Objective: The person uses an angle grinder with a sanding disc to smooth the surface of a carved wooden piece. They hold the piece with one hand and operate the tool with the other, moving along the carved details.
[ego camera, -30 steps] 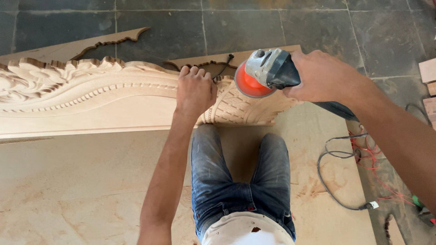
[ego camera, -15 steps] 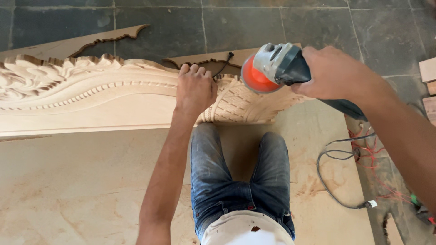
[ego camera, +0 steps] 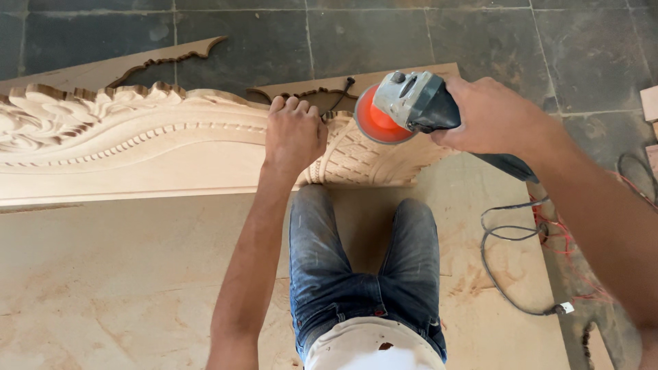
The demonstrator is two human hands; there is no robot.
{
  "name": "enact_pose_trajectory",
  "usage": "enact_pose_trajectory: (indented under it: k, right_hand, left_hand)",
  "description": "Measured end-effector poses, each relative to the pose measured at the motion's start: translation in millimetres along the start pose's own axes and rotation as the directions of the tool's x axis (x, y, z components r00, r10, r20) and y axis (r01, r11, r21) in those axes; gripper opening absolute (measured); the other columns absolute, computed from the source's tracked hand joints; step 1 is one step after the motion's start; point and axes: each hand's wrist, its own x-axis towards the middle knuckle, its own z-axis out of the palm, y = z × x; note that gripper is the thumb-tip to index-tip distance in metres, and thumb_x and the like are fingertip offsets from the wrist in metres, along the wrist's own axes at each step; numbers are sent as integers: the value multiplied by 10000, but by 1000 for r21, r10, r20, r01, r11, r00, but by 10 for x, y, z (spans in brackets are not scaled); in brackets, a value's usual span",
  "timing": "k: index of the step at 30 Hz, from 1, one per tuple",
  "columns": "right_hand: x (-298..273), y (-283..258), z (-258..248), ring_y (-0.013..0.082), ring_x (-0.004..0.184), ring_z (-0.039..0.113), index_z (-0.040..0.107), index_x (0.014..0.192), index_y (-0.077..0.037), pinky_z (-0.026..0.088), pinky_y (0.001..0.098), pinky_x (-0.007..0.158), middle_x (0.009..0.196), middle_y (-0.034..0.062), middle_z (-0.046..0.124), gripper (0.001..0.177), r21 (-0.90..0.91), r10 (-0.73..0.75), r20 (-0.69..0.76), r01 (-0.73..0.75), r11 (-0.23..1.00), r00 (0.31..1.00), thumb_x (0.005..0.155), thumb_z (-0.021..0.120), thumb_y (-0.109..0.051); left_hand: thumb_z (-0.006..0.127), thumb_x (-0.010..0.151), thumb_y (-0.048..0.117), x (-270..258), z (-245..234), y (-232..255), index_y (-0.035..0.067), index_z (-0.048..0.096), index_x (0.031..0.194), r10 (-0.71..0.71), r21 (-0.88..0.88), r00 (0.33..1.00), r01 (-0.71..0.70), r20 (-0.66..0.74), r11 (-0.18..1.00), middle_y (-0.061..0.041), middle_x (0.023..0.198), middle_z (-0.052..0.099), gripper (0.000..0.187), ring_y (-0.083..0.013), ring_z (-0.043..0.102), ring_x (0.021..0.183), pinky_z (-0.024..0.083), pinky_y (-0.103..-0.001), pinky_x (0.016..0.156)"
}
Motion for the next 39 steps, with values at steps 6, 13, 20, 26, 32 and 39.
enact_pose_trajectory:
  k: [6, 13, 20, 26, 32, 39]
  right_hand:
    - [-42, 26, 17, 430, 888, 715, 618, 1155, 55, 553, 493, 788, 932, 281, 720, 621, 49, 68, 3, -68, 996, 998, 729, 834, -342]
    - [-68, 7, 10, 433, 894, 707, 623, 1151, 59, 551, 493, 785, 950, 282, 714, 610, 68, 4, -58, -1, 998, 998, 725, 836, -322]
    - [-88, -59, -14, 405, 862, 725, 624, 1174, 32, 559, 491, 761, 946, 257, 726, 594, 84, 92, -9, -91, 992, 996, 739, 829, -316]
    - [-94, -18, 9, 404, 839, 729, 621, 1161, 45, 563, 486, 752, 924, 264, 724, 599, 83, 72, -25, -69, 994, 997, 734, 835, -316]
    - [-91, 24, 53, 426, 861, 718, 622, 1156, 46, 560, 494, 764, 944, 279, 715, 597, 76, 52, -38, -49, 996, 998, 741, 835, -328]
    - [-73, 60, 89, 443, 890, 701, 616, 1190, 31, 550, 511, 774, 954, 282, 712, 620, 88, 36, -61, -30, 996, 998, 726, 829, -321]
  left_hand:
    - [620, 875, 229, 1, -21, 0, 85, 674, 732, -2, 20, 1000, 1, 15, 1000, -97, 785, 666, 210, -260, 629, 874, 443, -423, 901]
    - [617, 888, 239, 9, -31, 7, 88, 680, 735, -14, 39, 999, 12, 50, 999, -90, 782, 665, 225, -251, 626, 867, 441, -418, 894]
    - [616, 910, 254, 15, -31, 8, 87, 688, 738, -19, 85, 994, 10, 108, 996, -85, 760, 658, 251, -234, 619, 835, 444, -405, 887]
    - [620, 902, 255, 11, -23, 11, 91, 688, 729, -13, 73, 997, 7, 80, 997, -78, 759, 657, 248, -234, 618, 838, 441, -403, 872]
    - [621, 905, 251, 6, -25, 15, 88, 689, 731, -15, 62, 997, 10, 79, 998, -81, 752, 653, 248, -239, 614, 837, 437, -406, 869]
    - [620, 895, 250, 15, -28, 11, 88, 691, 739, -8, 60, 998, 4, 62, 998, -82, 769, 658, 235, -243, 616, 854, 435, -408, 874]
